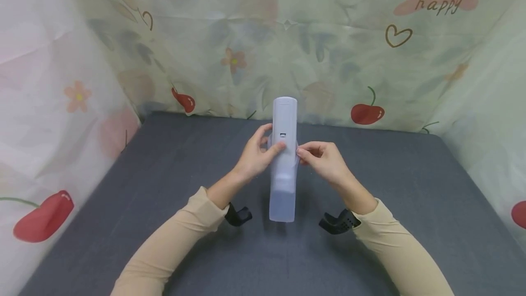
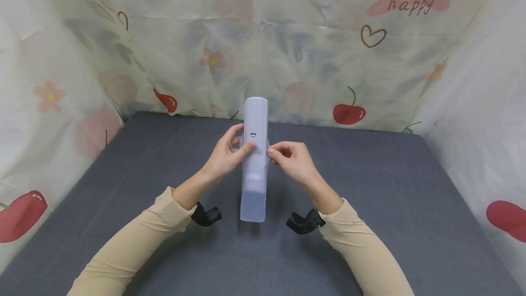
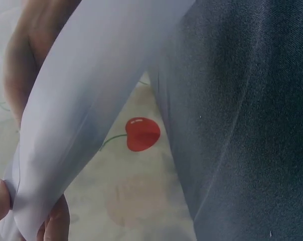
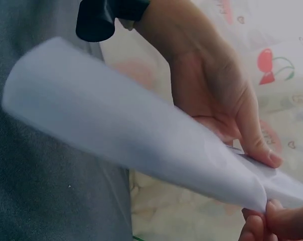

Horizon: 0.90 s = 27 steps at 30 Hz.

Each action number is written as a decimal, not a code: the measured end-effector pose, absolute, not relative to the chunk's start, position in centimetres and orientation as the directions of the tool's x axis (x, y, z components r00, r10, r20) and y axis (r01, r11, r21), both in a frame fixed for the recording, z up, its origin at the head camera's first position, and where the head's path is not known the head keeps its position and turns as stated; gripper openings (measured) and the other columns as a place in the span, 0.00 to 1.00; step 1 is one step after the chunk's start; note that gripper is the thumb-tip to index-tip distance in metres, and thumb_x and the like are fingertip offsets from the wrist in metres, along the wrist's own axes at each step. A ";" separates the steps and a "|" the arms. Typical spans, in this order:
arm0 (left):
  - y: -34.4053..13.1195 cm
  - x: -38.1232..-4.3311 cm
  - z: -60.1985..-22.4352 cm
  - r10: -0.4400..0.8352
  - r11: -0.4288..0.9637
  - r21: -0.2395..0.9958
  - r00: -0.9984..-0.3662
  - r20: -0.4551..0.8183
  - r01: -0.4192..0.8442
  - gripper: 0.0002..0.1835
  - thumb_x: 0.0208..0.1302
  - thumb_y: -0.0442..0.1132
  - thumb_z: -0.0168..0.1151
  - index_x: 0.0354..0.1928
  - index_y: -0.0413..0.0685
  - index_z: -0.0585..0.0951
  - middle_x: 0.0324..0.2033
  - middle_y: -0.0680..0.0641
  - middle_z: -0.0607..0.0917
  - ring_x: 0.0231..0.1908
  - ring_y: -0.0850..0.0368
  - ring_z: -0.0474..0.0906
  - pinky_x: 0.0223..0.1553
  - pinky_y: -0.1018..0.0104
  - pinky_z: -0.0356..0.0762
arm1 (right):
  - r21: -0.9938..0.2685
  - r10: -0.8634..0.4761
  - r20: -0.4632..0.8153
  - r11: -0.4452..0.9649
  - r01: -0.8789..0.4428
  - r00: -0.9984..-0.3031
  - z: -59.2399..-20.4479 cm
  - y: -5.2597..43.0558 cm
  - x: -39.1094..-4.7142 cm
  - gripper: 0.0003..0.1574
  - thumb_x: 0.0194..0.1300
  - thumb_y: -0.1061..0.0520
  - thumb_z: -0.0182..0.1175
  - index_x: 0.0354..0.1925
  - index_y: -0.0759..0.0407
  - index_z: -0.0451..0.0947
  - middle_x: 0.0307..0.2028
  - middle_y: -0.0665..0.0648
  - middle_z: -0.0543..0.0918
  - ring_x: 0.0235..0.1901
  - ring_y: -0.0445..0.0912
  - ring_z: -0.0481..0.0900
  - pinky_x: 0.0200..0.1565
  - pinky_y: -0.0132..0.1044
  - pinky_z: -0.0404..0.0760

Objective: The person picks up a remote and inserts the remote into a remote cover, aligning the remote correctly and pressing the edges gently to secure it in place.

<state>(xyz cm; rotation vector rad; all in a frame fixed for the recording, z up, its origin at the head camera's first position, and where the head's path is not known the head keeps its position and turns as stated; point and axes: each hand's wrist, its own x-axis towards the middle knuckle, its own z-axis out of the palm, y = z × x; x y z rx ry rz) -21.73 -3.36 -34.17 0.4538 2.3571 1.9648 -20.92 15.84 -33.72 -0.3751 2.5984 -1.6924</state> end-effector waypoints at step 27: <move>-3.2 -21.4 -34.3 0.269 0.217 0.938 -0.940 0.207 0.269 0.29 0.65 0.39 0.58 0.64 0.42 0.60 0.48 0.32 0.80 0.40 0.40 0.82 0.37 0.57 0.82 | -0.915 -0.144 0.027 0.396 -0.083 -0.989 -32.5 15.0 -21.1 0.17 0.67 0.60 0.54 0.46 0.74 0.77 0.28 0.49 0.81 0.28 0.34 0.75 0.39 0.29 0.77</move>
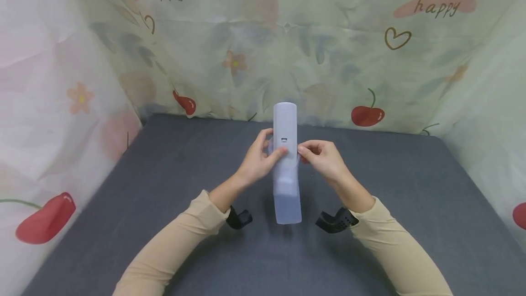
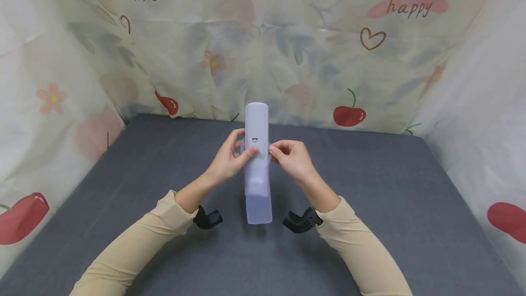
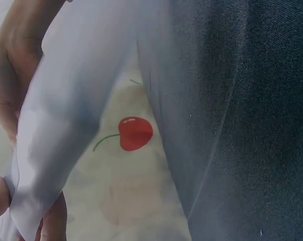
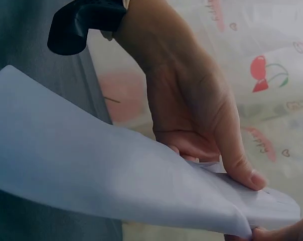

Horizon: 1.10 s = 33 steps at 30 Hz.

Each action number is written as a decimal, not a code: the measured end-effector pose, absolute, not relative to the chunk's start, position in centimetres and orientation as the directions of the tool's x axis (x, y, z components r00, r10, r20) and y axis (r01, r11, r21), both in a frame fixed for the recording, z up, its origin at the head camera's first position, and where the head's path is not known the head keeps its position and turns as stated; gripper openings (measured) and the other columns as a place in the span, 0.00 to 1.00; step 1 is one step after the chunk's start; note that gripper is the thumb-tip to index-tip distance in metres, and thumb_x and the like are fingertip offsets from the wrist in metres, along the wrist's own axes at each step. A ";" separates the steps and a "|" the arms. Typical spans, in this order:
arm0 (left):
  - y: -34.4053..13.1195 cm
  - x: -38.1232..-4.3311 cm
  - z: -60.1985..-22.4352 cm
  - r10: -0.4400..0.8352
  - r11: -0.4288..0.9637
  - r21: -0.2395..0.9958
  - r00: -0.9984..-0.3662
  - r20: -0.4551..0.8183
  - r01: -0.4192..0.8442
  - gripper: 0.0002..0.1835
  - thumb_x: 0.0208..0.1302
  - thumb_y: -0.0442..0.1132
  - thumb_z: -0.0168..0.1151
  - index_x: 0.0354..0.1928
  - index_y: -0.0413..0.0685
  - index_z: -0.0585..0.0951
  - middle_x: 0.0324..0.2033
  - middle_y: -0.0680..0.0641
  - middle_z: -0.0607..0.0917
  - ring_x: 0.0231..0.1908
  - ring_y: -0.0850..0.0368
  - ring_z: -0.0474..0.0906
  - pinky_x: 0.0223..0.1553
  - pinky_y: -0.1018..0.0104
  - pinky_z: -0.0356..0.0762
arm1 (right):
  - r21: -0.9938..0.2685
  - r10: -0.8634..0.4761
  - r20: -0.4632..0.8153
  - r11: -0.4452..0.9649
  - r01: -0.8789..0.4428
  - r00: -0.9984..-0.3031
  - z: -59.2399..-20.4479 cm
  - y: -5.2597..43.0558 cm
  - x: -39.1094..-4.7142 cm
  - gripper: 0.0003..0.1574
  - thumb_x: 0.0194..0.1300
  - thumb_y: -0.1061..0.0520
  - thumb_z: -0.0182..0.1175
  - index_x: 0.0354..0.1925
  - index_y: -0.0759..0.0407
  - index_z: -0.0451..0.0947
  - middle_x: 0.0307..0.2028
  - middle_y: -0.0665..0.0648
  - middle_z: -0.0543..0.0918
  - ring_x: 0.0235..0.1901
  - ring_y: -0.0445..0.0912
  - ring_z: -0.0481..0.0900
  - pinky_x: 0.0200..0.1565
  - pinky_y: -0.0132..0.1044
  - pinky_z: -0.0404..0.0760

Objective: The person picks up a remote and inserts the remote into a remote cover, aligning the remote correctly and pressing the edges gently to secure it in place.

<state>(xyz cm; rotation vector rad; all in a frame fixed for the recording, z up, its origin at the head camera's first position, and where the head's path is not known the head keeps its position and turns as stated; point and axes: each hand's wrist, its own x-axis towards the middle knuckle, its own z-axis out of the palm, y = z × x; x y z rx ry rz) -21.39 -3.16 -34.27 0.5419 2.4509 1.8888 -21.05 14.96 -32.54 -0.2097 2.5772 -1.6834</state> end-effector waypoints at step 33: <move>-3.3 -21.2 -35.6 0.211 0.246 0.941 -0.961 0.180 0.230 0.31 0.60 0.42 0.64 0.64 0.47 0.64 0.50 0.36 0.76 0.46 0.43 0.79 0.40 0.56 0.81 | -0.940 -0.172 0.004 0.335 -0.062 -0.985 -33.3 14.2 -21.4 0.33 0.64 0.51 0.59 0.63 0.61 0.64 0.49 0.71 0.78 0.28 0.41 0.82 0.36 0.39 0.84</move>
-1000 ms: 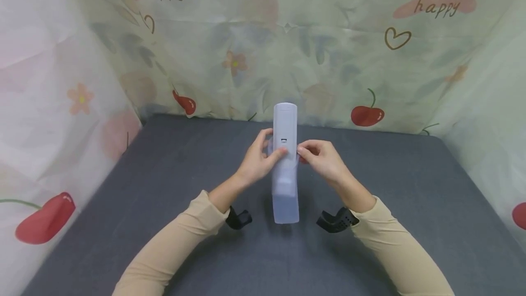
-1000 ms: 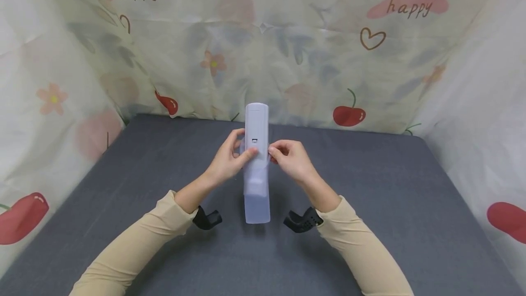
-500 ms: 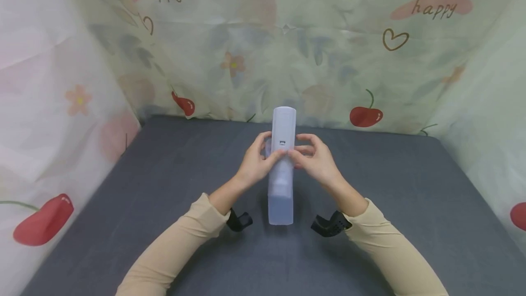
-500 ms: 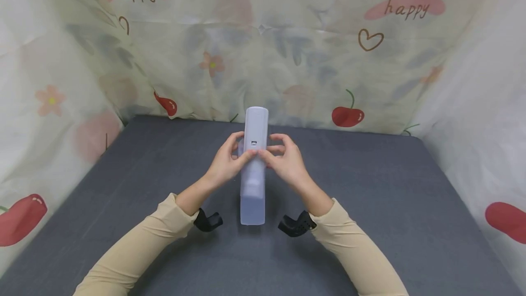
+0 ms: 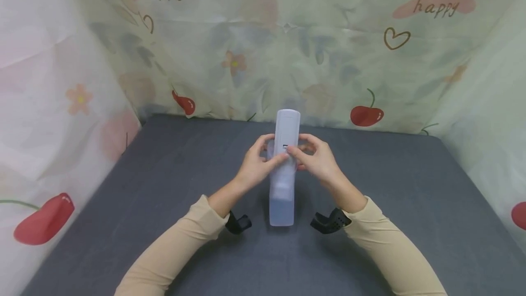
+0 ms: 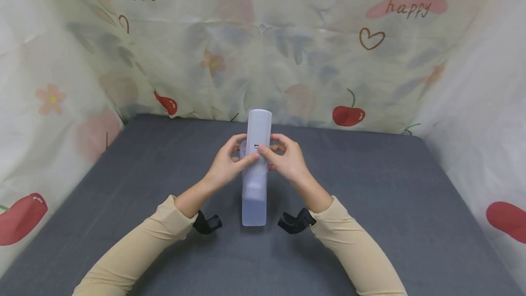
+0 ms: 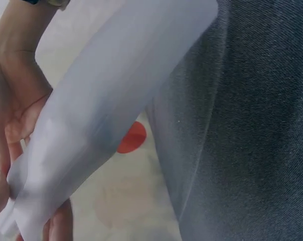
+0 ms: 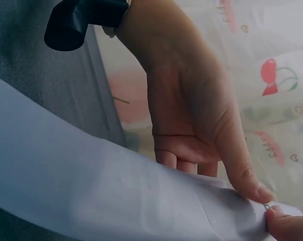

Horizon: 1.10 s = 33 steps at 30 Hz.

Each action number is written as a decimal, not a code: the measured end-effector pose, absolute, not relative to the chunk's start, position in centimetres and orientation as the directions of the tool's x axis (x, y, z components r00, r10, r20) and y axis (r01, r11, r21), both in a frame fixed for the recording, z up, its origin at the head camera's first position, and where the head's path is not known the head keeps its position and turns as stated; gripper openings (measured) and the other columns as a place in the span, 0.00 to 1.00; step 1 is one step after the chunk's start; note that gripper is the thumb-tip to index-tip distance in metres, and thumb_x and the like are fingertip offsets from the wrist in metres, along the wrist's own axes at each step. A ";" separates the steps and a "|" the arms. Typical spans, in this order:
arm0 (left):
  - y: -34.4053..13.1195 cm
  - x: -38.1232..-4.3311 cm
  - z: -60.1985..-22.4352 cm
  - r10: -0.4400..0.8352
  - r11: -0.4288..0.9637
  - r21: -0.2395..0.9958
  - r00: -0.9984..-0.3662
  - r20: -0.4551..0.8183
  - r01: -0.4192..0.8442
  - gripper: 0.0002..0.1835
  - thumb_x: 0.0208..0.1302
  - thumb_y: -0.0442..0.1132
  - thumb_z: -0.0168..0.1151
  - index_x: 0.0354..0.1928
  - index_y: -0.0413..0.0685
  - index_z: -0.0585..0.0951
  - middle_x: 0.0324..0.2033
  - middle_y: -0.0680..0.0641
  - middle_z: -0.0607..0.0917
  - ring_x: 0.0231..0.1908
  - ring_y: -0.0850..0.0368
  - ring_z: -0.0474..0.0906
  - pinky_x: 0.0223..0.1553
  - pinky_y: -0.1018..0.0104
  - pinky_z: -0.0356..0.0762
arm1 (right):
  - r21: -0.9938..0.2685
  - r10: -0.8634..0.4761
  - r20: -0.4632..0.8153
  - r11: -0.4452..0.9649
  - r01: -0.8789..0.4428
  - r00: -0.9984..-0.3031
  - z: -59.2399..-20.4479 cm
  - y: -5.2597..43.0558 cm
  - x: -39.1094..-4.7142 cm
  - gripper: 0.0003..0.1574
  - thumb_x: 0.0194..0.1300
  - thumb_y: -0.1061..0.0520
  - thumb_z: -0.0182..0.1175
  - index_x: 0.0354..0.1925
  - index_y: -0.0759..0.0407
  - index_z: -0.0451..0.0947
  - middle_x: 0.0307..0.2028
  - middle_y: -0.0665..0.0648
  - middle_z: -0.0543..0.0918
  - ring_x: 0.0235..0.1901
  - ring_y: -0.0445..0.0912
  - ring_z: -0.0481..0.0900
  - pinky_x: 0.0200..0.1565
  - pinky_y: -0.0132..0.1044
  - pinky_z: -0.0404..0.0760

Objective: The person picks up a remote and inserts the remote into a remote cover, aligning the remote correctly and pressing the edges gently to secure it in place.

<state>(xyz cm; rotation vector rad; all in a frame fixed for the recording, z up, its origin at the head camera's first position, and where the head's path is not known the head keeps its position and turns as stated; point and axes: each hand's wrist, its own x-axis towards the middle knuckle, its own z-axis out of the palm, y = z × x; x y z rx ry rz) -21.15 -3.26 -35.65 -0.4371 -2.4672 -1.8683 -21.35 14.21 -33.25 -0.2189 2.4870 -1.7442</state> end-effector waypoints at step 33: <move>-3.0 -20.8 -35.7 0.064 0.041 0.997 -0.996 0.063 0.066 0.10 0.60 0.33 0.62 0.38 0.31 0.82 0.29 0.40 0.84 0.23 0.66 0.77 0.30 0.70 0.82 | -0.936 -0.317 -0.053 0.347 -0.064 -0.947 -32.1 16.5 -22.0 0.37 0.69 0.50 0.52 0.70 0.58 0.53 0.56 0.74 0.74 0.35 0.44 0.84 0.42 0.42 0.83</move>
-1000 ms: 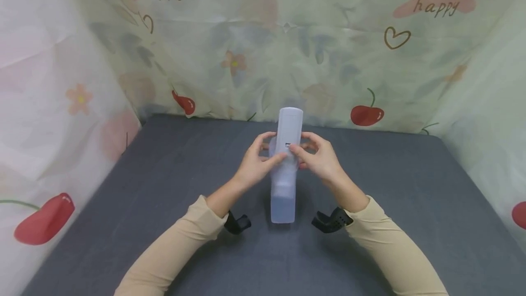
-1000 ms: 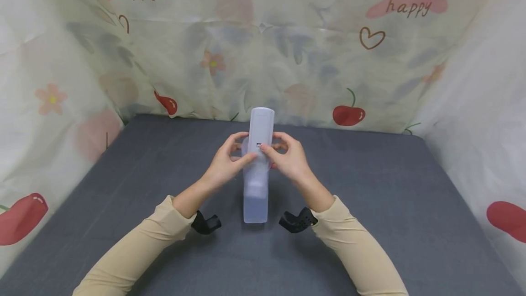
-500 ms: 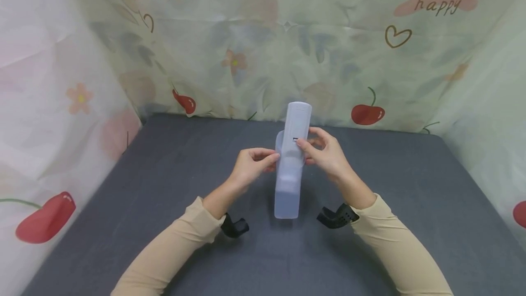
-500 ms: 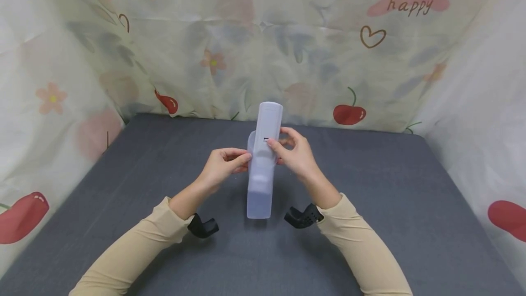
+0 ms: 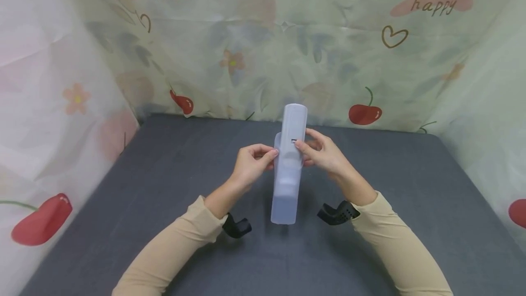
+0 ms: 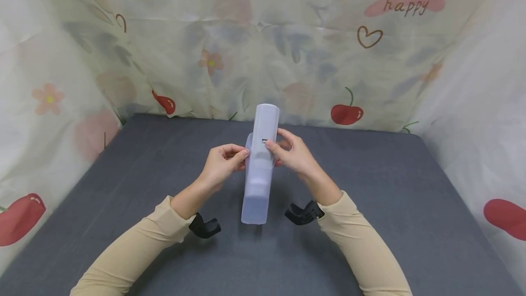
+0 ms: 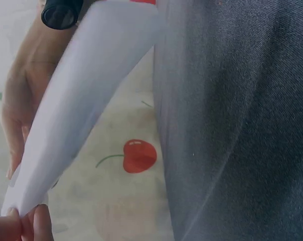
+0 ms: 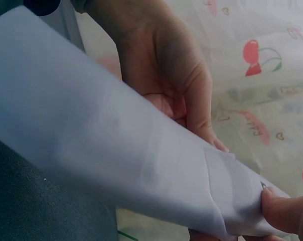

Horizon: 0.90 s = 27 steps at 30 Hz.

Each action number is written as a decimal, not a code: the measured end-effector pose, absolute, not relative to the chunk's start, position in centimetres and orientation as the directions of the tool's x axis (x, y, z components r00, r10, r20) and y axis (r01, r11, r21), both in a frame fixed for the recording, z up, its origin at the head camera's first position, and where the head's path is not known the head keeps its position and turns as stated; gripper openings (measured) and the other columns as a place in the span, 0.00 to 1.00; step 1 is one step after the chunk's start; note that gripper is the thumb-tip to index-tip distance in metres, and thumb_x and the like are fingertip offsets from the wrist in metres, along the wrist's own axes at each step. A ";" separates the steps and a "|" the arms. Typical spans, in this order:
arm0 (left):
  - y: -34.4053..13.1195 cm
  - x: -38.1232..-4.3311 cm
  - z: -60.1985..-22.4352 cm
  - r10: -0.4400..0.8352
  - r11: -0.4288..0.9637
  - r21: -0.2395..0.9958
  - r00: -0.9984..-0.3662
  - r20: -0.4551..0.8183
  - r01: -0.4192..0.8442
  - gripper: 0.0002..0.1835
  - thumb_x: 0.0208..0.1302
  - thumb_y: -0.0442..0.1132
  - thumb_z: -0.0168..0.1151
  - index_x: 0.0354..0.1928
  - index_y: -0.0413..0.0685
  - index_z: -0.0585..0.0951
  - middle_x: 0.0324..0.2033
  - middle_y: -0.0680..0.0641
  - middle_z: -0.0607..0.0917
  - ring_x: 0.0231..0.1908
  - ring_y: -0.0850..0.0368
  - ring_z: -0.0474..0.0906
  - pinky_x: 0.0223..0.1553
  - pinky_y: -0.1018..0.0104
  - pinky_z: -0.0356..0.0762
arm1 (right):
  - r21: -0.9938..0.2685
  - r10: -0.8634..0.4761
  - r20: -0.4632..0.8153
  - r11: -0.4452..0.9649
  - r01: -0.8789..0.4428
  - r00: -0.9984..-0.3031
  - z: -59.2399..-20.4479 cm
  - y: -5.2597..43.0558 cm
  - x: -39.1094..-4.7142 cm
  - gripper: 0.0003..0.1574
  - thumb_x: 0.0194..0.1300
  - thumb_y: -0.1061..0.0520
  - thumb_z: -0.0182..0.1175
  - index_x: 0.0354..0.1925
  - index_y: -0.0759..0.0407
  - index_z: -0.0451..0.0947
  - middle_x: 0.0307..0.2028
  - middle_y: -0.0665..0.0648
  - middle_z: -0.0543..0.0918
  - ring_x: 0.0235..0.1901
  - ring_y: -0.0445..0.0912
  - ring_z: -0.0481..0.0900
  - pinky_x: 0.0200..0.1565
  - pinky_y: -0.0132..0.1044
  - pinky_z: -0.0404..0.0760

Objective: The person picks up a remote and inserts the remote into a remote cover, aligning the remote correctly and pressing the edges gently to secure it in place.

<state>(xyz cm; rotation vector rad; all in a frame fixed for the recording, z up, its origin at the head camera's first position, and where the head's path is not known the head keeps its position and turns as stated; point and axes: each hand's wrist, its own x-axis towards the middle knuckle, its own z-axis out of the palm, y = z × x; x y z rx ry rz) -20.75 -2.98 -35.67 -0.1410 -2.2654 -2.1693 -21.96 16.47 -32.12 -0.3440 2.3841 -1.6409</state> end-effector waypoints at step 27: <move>-2.5 -20.8 -35.1 0.038 -0.059 0.996 -0.997 0.062 0.059 0.09 0.63 0.30 0.58 0.38 0.27 0.80 0.26 0.48 0.81 0.25 0.66 0.77 0.28 0.74 0.79 | -0.943 -0.432 -0.127 0.333 -0.027 -0.893 -32.5 16.9 -22.2 0.38 0.69 0.48 0.51 0.70 0.60 0.52 0.56 0.73 0.74 0.37 0.42 0.83 0.45 0.43 0.82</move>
